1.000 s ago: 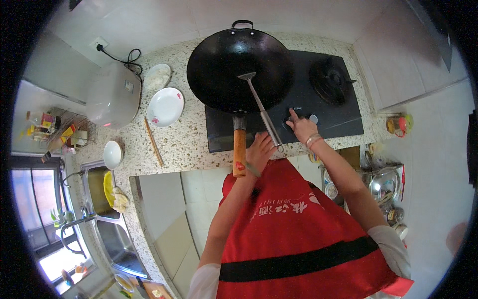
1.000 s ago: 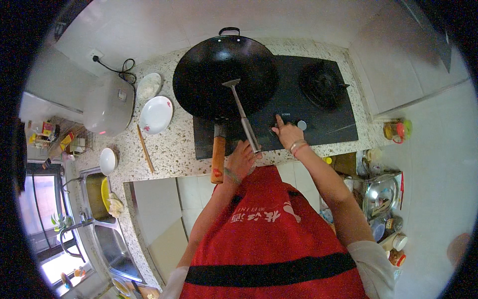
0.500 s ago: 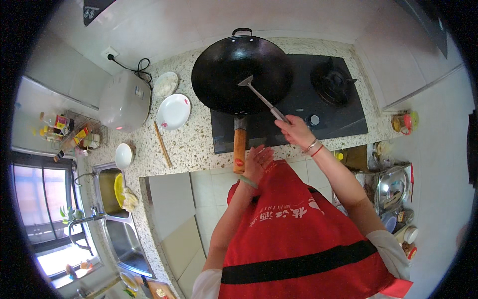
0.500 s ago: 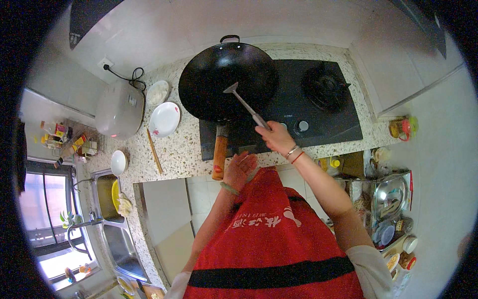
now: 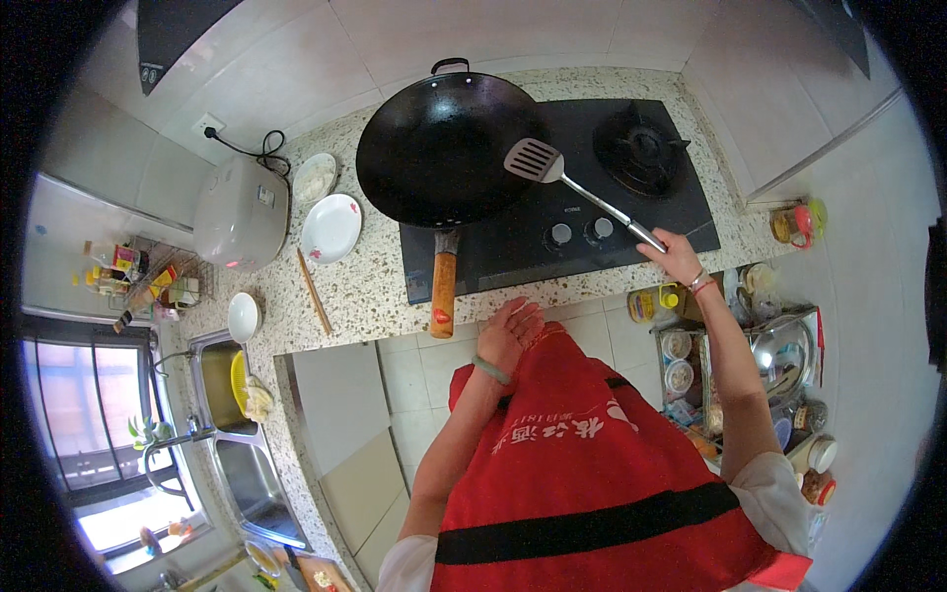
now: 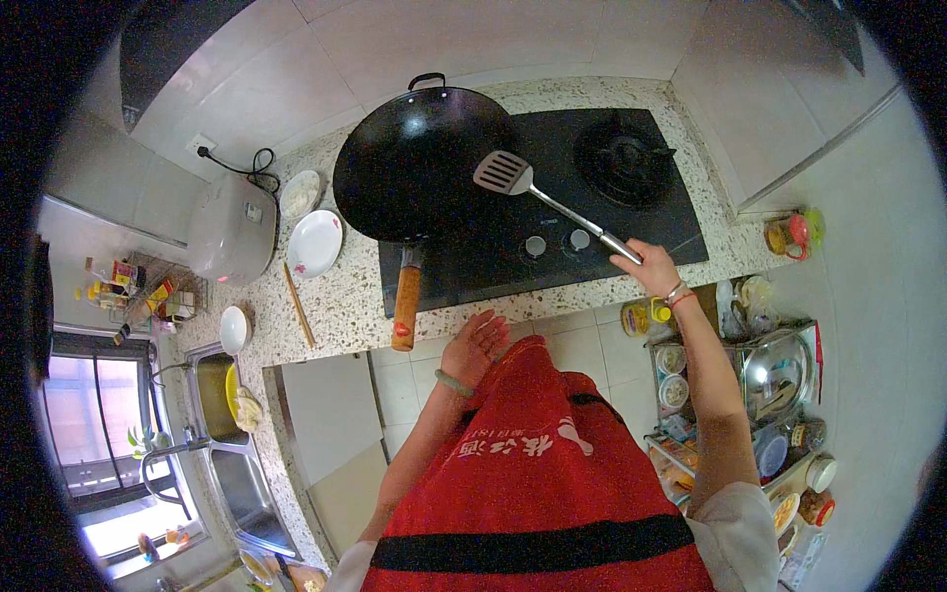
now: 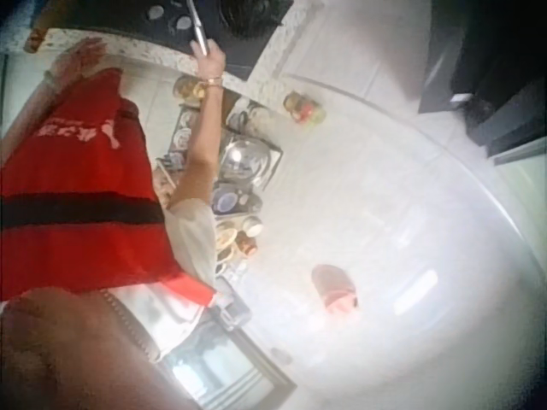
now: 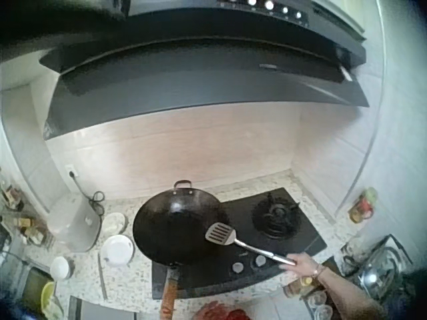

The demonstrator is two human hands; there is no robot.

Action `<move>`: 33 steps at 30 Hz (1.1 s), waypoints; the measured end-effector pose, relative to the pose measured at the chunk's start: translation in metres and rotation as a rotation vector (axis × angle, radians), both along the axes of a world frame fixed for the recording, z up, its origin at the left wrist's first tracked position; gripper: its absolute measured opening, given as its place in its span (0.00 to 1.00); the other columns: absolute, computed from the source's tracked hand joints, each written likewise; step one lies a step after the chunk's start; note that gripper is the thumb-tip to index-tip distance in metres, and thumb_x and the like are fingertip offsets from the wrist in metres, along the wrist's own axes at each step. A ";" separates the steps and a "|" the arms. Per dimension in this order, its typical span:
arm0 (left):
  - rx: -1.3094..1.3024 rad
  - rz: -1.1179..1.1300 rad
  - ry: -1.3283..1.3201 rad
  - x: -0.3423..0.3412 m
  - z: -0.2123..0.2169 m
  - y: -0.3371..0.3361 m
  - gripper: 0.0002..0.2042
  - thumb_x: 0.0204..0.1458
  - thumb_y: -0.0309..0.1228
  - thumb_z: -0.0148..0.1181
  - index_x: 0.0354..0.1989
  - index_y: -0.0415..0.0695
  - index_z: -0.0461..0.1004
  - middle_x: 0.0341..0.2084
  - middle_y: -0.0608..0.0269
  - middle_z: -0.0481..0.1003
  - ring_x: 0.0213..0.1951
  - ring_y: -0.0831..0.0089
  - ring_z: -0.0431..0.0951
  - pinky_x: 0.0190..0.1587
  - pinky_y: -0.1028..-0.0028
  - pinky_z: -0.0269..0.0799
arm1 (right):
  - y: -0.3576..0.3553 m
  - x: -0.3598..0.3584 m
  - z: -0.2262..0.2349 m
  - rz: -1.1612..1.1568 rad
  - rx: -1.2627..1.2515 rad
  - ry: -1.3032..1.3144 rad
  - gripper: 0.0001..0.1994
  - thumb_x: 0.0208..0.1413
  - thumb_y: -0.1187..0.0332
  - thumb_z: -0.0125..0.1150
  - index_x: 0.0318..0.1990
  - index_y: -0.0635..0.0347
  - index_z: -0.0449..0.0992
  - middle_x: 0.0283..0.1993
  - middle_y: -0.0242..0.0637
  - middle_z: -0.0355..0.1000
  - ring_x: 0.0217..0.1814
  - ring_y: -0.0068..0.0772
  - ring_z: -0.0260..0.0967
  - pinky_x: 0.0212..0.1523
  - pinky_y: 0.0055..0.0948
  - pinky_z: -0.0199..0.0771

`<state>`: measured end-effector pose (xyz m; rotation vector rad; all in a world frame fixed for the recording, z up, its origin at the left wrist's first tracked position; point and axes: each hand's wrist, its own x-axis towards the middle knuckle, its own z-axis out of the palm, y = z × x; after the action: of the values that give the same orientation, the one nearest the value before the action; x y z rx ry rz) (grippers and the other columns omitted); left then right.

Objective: The person pours beaten eggs from a bowl into a hot wok and scrambles them with a spatula. After cooking, the person transfers the scrambled eggs to a plate, washes the wok in the sink, and rinses a plate under the tap.

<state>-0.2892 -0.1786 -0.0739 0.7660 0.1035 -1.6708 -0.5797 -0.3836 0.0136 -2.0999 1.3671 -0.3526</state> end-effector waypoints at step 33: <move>-0.311 0.093 0.240 -0.011 0.058 0.084 0.31 0.61 0.55 0.34 0.62 0.42 0.58 0.63 0.52 0.57 0.66 0.60 0.54 0.68 0.60 0.47 | 0.181 0.113 -0.027 -0.112 1.123 -1.268 0.30 0.64 0.45 0.34 0.62 0.61 0.61 0.63 0.40 0.62 0.58 0.35 0.63 0.60 0.34 0.60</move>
<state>-0.2997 -0.0946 -0.0156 0.3212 0.0441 -1.6353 -0.4672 -0.2030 -0.0132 -0.5715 0.5789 -0.6071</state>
